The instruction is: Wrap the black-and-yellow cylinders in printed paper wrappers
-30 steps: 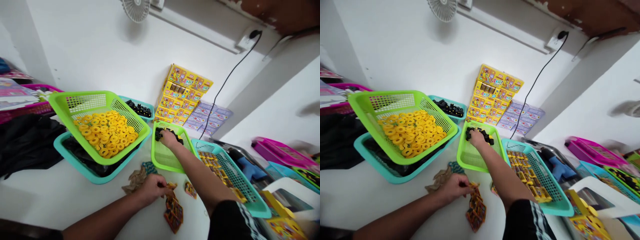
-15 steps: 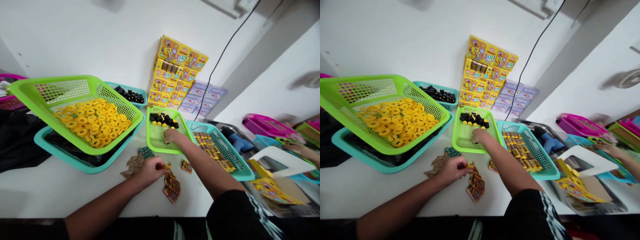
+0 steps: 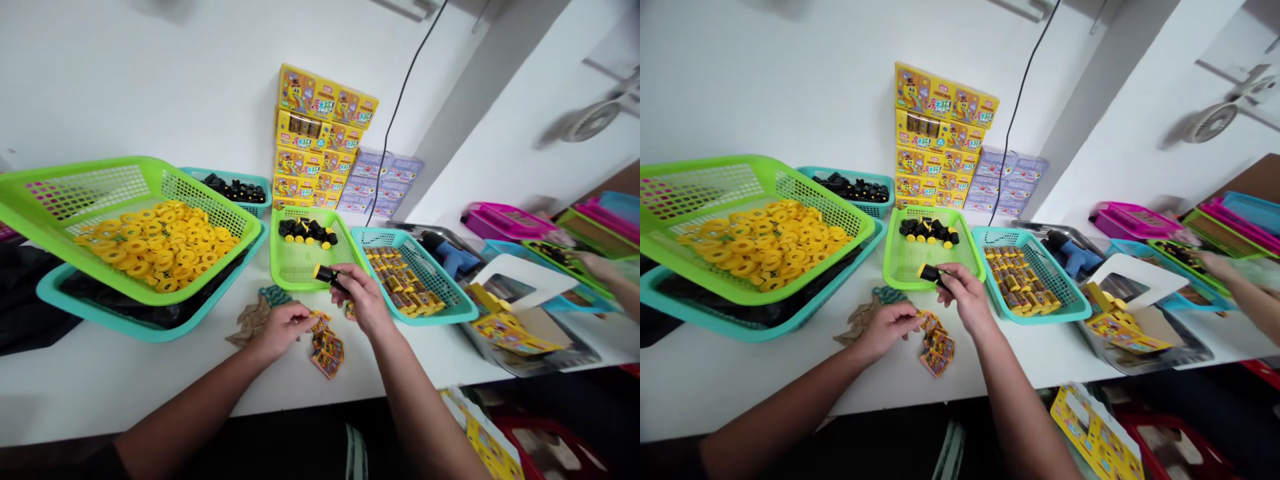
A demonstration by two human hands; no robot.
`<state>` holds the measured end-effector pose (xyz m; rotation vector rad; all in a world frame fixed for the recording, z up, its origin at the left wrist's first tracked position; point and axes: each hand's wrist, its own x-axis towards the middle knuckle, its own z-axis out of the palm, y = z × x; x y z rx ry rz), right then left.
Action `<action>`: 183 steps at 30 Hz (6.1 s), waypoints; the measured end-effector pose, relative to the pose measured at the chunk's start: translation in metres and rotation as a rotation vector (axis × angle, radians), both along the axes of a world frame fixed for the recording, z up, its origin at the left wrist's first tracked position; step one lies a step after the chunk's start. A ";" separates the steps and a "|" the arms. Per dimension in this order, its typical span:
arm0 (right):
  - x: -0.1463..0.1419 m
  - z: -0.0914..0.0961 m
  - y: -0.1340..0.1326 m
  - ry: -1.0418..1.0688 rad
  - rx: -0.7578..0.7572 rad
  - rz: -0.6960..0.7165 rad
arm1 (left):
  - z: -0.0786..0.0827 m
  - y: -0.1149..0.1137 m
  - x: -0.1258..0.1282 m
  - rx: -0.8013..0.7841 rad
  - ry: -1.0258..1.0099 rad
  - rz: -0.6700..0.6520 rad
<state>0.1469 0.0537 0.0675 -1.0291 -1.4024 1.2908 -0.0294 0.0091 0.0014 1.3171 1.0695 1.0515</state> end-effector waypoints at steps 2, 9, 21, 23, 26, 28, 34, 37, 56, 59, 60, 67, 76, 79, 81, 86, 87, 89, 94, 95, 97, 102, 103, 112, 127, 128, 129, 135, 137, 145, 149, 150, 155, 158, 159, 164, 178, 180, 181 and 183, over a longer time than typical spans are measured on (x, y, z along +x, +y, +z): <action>-0.002 -0.009 -0.022 0.179 -0.071 -0.021 | 0.005 -0.003 0.000 -0.028 -0.154 0.029; -0.020 -0.032 -0.055 0.504 -0.177 0.030 | 0.026 -0.017 -0.006 0.153 -0.428 0.163; -0.022 -0.026 -0.065 0.528 -0.164 0.156 | 0.040 -0.031 -0.013 0.122 -0.376 0.077; -0.020 -0.026 -0.066 0.498 -0.158 0.183 | 0.040 -0.033 -0.013 0.125 -0.358 0.077; -0.017 -0.030 -0.067 0.448 -0.087 0.153 | 0.039 -0.036 -0.013 0.128 -0.341 0.063; -0.013 -0.031 -0.067 0.378 -0.010 0.092 | 0.038 -0.036 -0.012 0.124 -0.334 0.063; 0.003 -0.031 -0.067 0.272 0.046 -0.083 | 0.029 -0.031 -0.008 0.033 -0.267 0.116; 0.008 -0.036 -0.068 0.291 0.057 -0.099 | 0.024 -0.031 -0.001 -0.072 -0.280 0.071; -0.003 -0.062 -0.086 -0.467 0.591 -0.244 | 0.013 -0.013 0.071 -0.524 -0.716 0.402; 0.001 -0.059 -0.086 -0.554 0.647 -0.210 | 0.013 -0.011 0.070 -0.513 -0.717 0.402; 0.002 -0.058 -0.086 -0.582 0.677 -0.201 | 0.013 -0.011 0.069 -0.510 -0.717 0.397; 0.001 -0.064 -0.084 -0.659 0.819 -0.273 | 0.008 -0.015 0.067 -0.517 -0.724 0.335; 0.001 -0.049 -0.091 -0.461 0.645 -0.191 | 0.014 -0.015 0.065 -0.518 -0.786 0.250; 0.003 -0.040 -0.089 -0.264 0.435 -0.196 | 0.014 -0.016 0.062 -0.442 -0.791 0.184; 0.003 -0.040 -0.085 -0.164 0.321 -0.205 | 0.011 -0.016 0.060 -0.391 -0.770 0.138; -0.002 -0.042 -0.079 0.033 0.072 -0.135 | 0.011 -0.016 0.057 -0.337 -0.721 0.201; -0.004 -0.040 -0.078 0.070 0.027 -0.123 | 0.014 -0.016 0.056 -0.327 -0.719 0.227; -0.009 -0.031 -0.077 0.131 -0.031 -0.104 | 0.021 -0.015 0.054 -0.302 -0.730 0.272; -0.024 0.004 -0.052 0.222 -0.119 -0.076 | 0.051 0.003 0.042 -0.218 -0.706 0.349; -0.028 0.011 -0.042 0.225 -0.133 -0.067 | 0.057 0.010 0.038 -0.199 -0.672 0.366; -0.034 0.024 -0.020 0.225 -0.164 -0.045 | 0.069 0.027 0.030 -0.153 -0.573 0.397; -0.046 0.040 0.035 0.182 -0.235 0.041 | 0.085 0.073 0.012 -0.083 -0.328 0.463; -0.047 0.040 0.044 0.167 -0.237 0.050 | 0.085 0.081 0.009 -0.075 -0.306 0.481; -0.044 0.029 0.075 0.045 -0.079 -0.067 | 0.077 0.112 -0.001 -0.008 -0.224 0.589; -0.001 -0.025 -0.075 -0.477 0.826 -0.238 | 0.038 0.002 0.067 -0.352 -0.833 0.257; 0.001 -0.030 -0.078 -0.483 0.807 -0.249 | 0.034 0.000 0.070 -0.372 -0.821 0.249; 0.004 -0.033 -0.080 -0.486 0.789 -0.256 | 0.032 -0.001 0.072 -0.381 -0.810 0.239; 0.014 -0.038 -0.086 -0.461 0.691 -0.346 | 0.034 -0.005 0.079 -0.411 -0.729 0.189; 0.014 -0.039 -0.089 -0.493 0.717 -0.367 | 0.034 -0.006 0.080 -0.447 -0.730 0.188; 0.013 -0.040 -0.101 -0.683 0.902 -0.387 | 0.027 -0.005 0.081 -0.498 -0.799 0.139; 0.009 -0.043 -0.099 -0.672 0.921 -0.417 | 0.026 -0.006 0.079 -0.477 -0.767 0.140; 0.008 -0.044 -0.098 -0.663 0.923 -0.427 | 0.025 -0.006 0.078 -0.476 -0.758 0.144; 0.002 -0.050 -0.093 -0.651 0.956 -0.454 | 0.018 -0.007 0.079 -0.454 -0.756 0.152; 0.005 -0.051 -0.094 -0.658 0.993 -0.430 | 0.014 -0.007 0.080 -0.394 -0.731 0.127; 0.007 -0.051 -0.095 -0.653 0.992 -0.429 | 0.013 -0.007 0.079 -0.354 -0.694 0.113; 0.025 -0.048 -0.098 -0.505 0.679 -0.529 | 0.018 -0.003 0.068 -0.171 -0.378 0.055; 0.066 -0.023 -0.090 0.079 0.096 -0.383 | 0.028 -0.008 0.058 0.031 -0.128 -0.179; 0.069 -0.018 -0.089 0.061 0.063 -0.307 | 0.029 -0.008 0.057 0.040 -0.123 -0.236; 0.071 -0.016 -0.088 0.056 0.049 -0.275 | 0.029 -0.008 0.056 0.038 -0.118 -0.264; 0.073 -0.014 -0.087 0.059 0.023 -0.230 | 0.028 -0.008 0.056 0.035 -0.102 -0.299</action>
